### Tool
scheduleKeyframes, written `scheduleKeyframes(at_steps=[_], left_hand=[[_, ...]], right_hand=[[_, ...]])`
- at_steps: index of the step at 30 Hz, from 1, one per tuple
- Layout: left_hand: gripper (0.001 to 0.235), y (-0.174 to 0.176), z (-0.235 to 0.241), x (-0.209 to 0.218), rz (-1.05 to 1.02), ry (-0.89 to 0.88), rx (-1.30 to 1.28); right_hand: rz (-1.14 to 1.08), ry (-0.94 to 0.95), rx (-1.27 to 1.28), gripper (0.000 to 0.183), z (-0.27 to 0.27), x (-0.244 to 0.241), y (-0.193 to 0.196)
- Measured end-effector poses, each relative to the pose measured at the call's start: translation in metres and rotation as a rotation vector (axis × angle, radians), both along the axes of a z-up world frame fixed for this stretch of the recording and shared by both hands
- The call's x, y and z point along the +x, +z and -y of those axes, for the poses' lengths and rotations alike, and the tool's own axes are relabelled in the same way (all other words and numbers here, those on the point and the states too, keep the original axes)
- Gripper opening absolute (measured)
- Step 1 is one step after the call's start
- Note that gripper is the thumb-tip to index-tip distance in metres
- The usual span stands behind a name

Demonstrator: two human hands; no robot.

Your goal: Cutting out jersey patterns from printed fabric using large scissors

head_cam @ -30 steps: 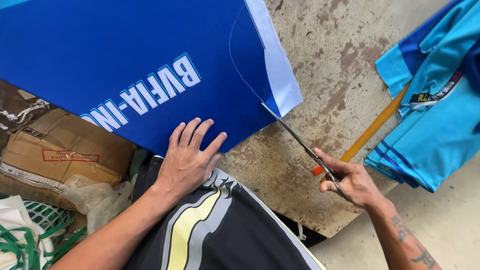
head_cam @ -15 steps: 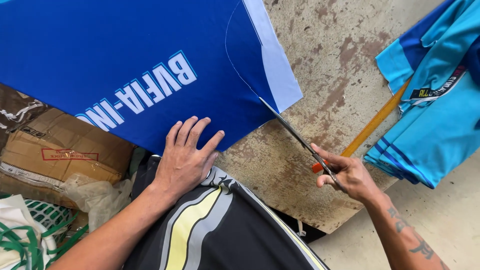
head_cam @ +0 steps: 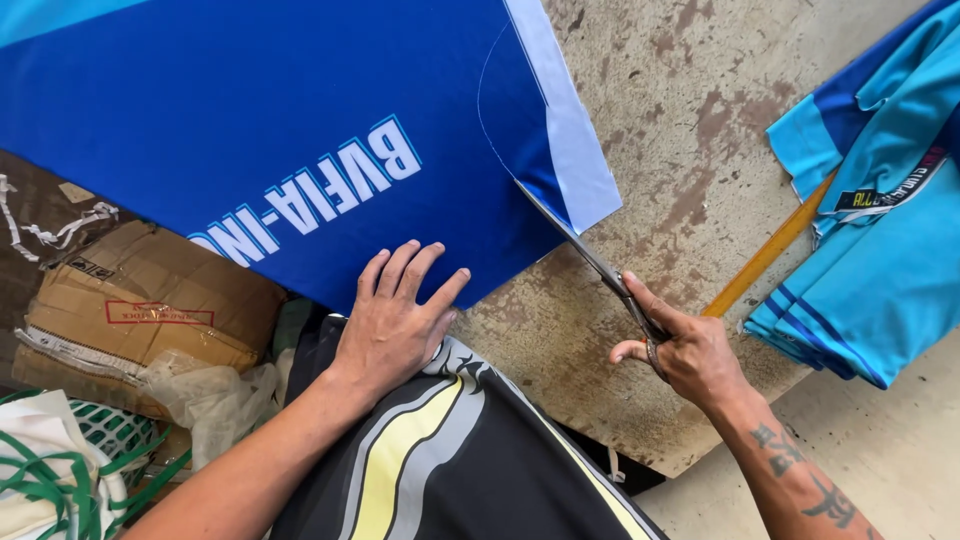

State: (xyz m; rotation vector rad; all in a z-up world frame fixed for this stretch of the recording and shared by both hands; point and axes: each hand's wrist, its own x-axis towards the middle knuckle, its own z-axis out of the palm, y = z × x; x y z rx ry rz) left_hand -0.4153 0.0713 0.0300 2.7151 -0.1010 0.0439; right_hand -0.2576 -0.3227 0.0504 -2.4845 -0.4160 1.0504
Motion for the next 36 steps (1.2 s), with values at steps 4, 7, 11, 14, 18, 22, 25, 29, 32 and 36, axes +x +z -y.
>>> scheduleKeyframes(at_steps=[4, 7, 11, 14, 18, 22, 25, 29, 32, 36], left_hand=[[0.053, -0.001, 0.0, 0.0, 0.006, 0.0, -0.015], [0.054, -0.002, -0.003, 0.002, 0.011, -0.003, -0.007], [0.054, -0.002, -0.005, -0.001, -0.003, -0.017, -0.014], [0.056, -0.004, -0.006, 0.0, -0.003, -0.02, -0.018], [0.057, -0.003, -0.009, 0.001, 0.006, -0.039, -0.017], [0.061, -0.006, -0.015, 0.001, -0.028, -0.058, -0.031], [0.065, -0.002, -0.015, -0.003, -0.06, -0.072, -0.04], [0.066, 0.002, -0.019, 0.002, -0.108, -0.101, -0.073], [0.068, 0.005, -0.024, 0.005, -0.132, -0.134, -0.08], [0.073, 0.014, -0.034, 0.016, -0.188, -0.18, -0.106]], right_hand=[[-0.005, -0.064, -0.01, 0.106, -0.012, -0.007, 0.013], [-0.048, -0.102, -0.041, 0.108, -0.039, 0.0, 0.016], [-0.061, -0.133, -0.021, 0.103, -0.036, -0.003, 0.003], [-0.072, -0.15, -0.026, 0.101, -0.024, -0.005, -0.011], [-0.079, -0.177, -0.065, 0.1, -0.041, -0.011, 0.01], [-0.076, -0.205, -0.048, 0.102, -0.069, -0.019, 0.012], [-0.075, -0.235, -0.039, 0.099, -0.078, -0.028, 0.011], [-0.115, -0.309, -0.053, 0.096, -0.103, -0.025, 0.029], [-0.079, -0.319, -0.075, 0.096, -0.09, -0.041, 0.006], [-0.08, -0.363, -0.083, 0.099, -0.124, -0.042, 0.027]])
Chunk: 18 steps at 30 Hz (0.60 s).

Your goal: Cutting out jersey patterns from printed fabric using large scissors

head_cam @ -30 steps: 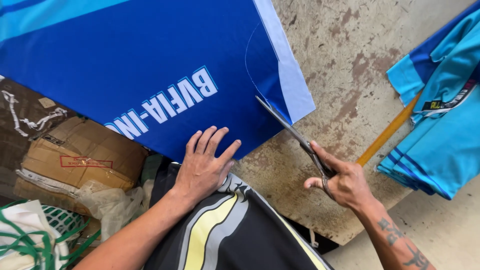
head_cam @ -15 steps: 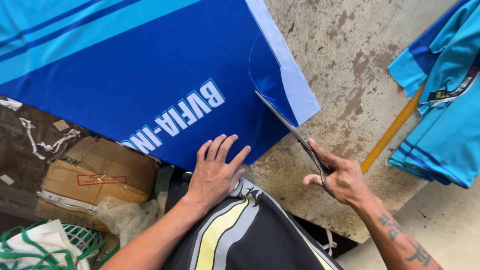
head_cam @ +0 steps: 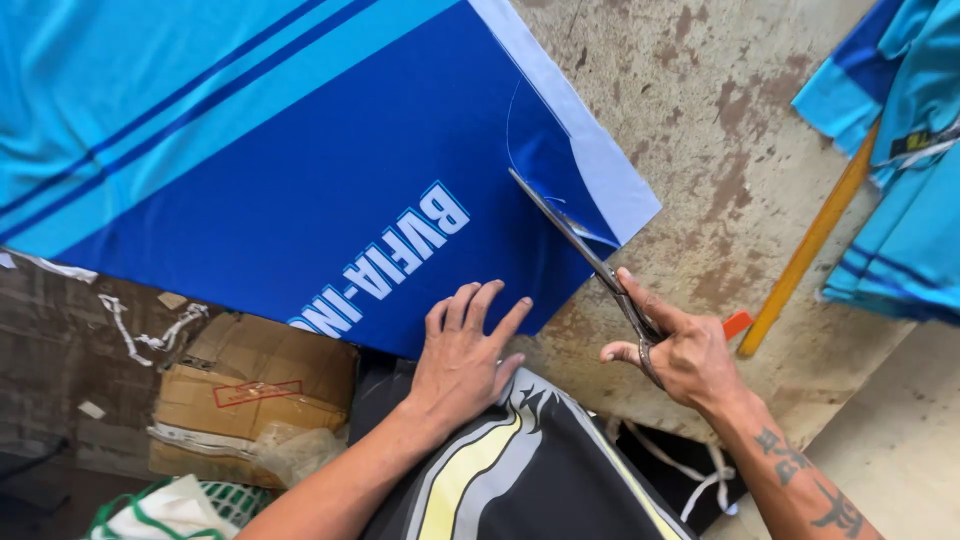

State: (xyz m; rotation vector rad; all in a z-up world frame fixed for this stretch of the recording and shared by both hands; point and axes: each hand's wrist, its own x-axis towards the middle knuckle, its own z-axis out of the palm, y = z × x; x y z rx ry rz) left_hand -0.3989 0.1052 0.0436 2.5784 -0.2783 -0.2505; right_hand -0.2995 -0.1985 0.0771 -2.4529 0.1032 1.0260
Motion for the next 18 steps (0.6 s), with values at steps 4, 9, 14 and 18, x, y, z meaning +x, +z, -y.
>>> scheduleKeyframes(at_steps=[4, 9, 14, 18], left_hand=[[0.083, 0.015, -0.013, 0.011, -0.106, -0.106, -0.04], [0.083, 0.027, -0.039, 0.036, -0.206, -0.272, -0.039], [0.073, 0.021, -0.061, 0.055, -0.34, -0.392, -0.222], [0.068, 0.022, -0.083, 0.082, -0.479, -0.521, -0.331]], right_hand=[[0.01, -0.091, -0.006, 0.098, -0.028, -0.011, 0.009], [0.197, 0.086, -0.058, 0.104, -0.031, -0.047, 0.0], [0.116, -0.092, -0.03, 0.095, -0.071, -0.058, 0.006], [0.148, -0.077, -0.063, 0.079, -0.098, -0.063, 0.008]])
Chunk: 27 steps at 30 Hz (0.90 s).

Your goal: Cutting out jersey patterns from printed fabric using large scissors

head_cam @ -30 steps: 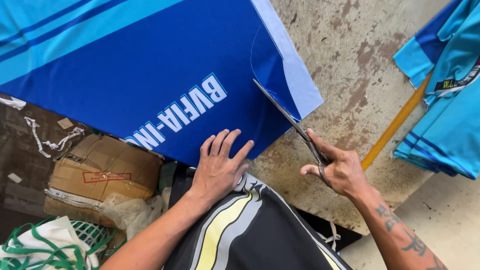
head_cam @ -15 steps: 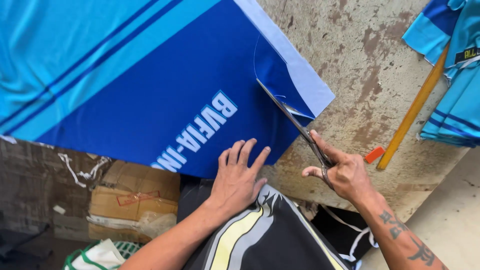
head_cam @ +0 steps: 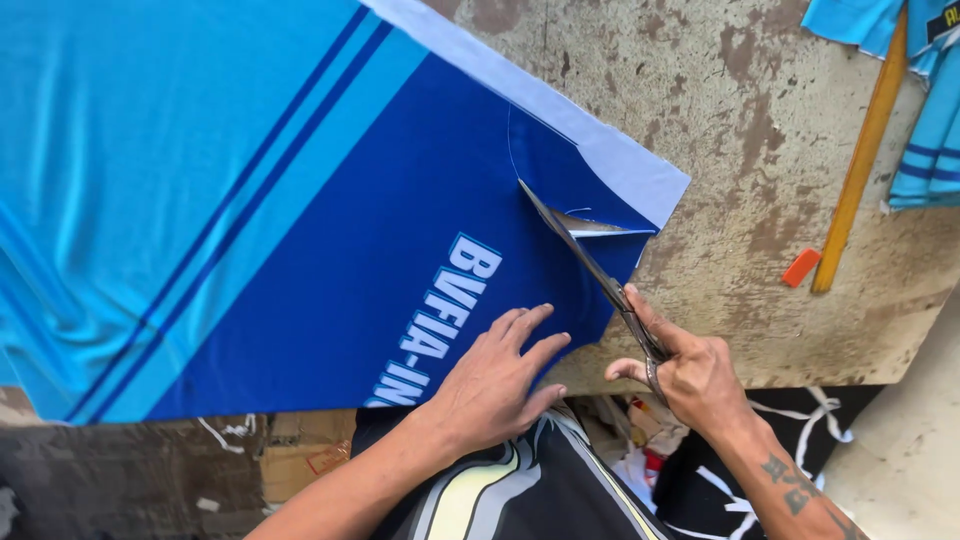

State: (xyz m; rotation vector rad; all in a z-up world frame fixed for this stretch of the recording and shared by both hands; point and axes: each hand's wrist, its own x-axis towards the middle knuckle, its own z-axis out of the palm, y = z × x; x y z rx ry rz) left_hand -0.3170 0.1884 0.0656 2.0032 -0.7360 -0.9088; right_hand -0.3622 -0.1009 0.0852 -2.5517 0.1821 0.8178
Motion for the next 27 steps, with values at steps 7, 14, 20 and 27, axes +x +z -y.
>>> scheduleKeyframes(at_steps=[7, 14, 20, 27], left_hand=[[0.047, -0.021, -0.064, 0.081, 0.553, 0.215, 0.015], [0.049, -0.031, -0.113, 0.135, 0.811, 0.206, 0.247], [0.061, -0.021, -0.117, 0.136, 0.717, 0.12, 0.28], [0.061, -0.019, -0.121, 0.14, 0.657, 0.087, 0.263]], right_hand=[[-0.021, -0.434, 0.005, 0.103, -0.064, -0.012, 0.011], [0.032, -0.524, -0.01, 0.1, -0.105, -0.005, 0.018], [0.055, -0.58, -0.021, 0.103, -0.146, 0.002, 0.021], [0.045, -0.686, -0.073, 0.099, -0.17, -0.021, 0.002]])
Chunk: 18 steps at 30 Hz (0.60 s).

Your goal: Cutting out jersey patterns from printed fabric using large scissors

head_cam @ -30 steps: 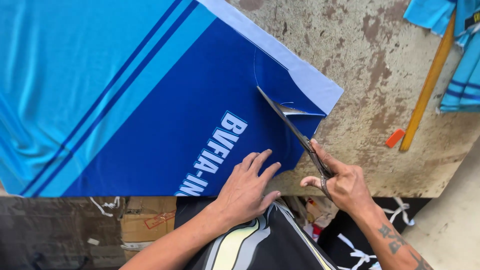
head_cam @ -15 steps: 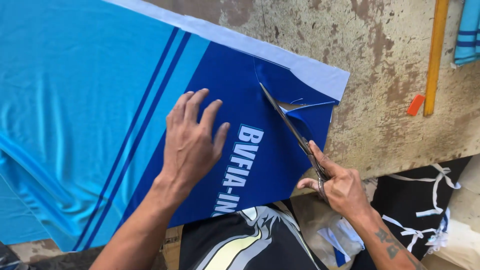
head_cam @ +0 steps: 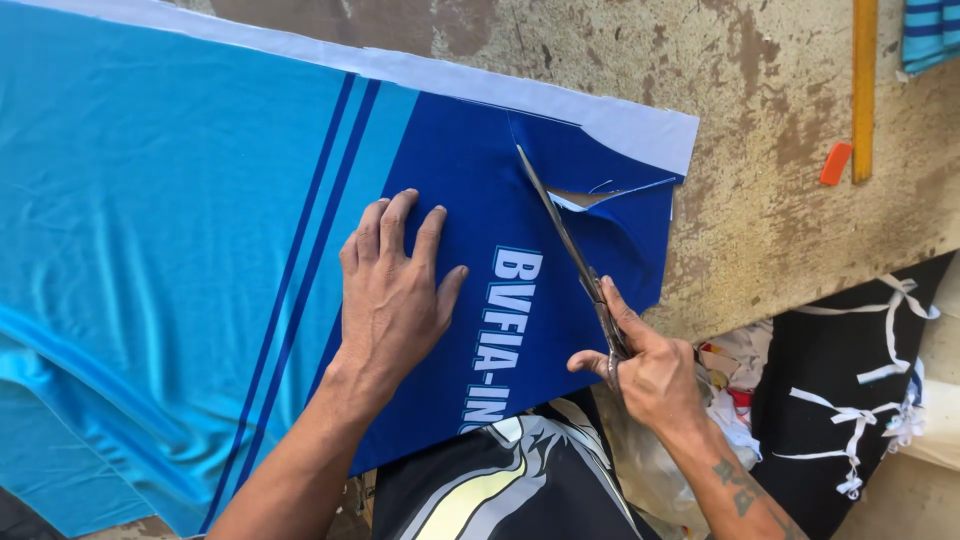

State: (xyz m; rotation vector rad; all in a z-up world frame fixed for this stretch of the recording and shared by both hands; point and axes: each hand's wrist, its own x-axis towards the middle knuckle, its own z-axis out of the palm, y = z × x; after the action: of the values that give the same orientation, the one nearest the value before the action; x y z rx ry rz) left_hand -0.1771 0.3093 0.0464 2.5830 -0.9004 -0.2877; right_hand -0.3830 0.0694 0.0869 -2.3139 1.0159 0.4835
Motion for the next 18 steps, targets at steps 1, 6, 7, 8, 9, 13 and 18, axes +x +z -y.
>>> scheduleKeyframes(at_steps=[1, 6, 7, 8, 9, 13, 18], left_hand=[[0.06, 0.0, -0.001, 0.001, -0.009, -0.006, -0.002], [0.059, 0.003, -0.003, 0.005, -0.045, -0.019, -0.008], [0.059, 0.003, -0.004, 0.005, -0.049, -0.022, -0.012], [0.059, 0.003, -0.004, 0.006, -0.048, -0.019, -0.015], [0.059, 0.002, -0.004, 0.008, -0.045, -0.017, -0.017], [0.06, 0.001, -0.006, 0.009, -0.076, -0.031, -0.032], [0.062, 0.0, -0.008, 0.01, -0.088, -0.037, -0.035]], right_hand=[[0.001, -0.01, 0.005, 0.102, -0.005, 0.001, 0.002], [0.065, -0.002, 0.049, 0.103, -0.027, 0.018, 0.004], [0.066, -0.024, 0.041, 0.103, -0.031, 0.015, 0.0], [0.072, -0.04, 0.034, 0.102, -0.033, 0.016, -0.005], [0.075, -0.038, 0.032, 0.102, -0.036, 0.019, -0.005], [0.109, -0.049, -0.006, 0.105, -0.053, 0.019, -0.008], [0.145, -0.102, 0.032, 0.106, -0.072, 0.032, -0.011]])
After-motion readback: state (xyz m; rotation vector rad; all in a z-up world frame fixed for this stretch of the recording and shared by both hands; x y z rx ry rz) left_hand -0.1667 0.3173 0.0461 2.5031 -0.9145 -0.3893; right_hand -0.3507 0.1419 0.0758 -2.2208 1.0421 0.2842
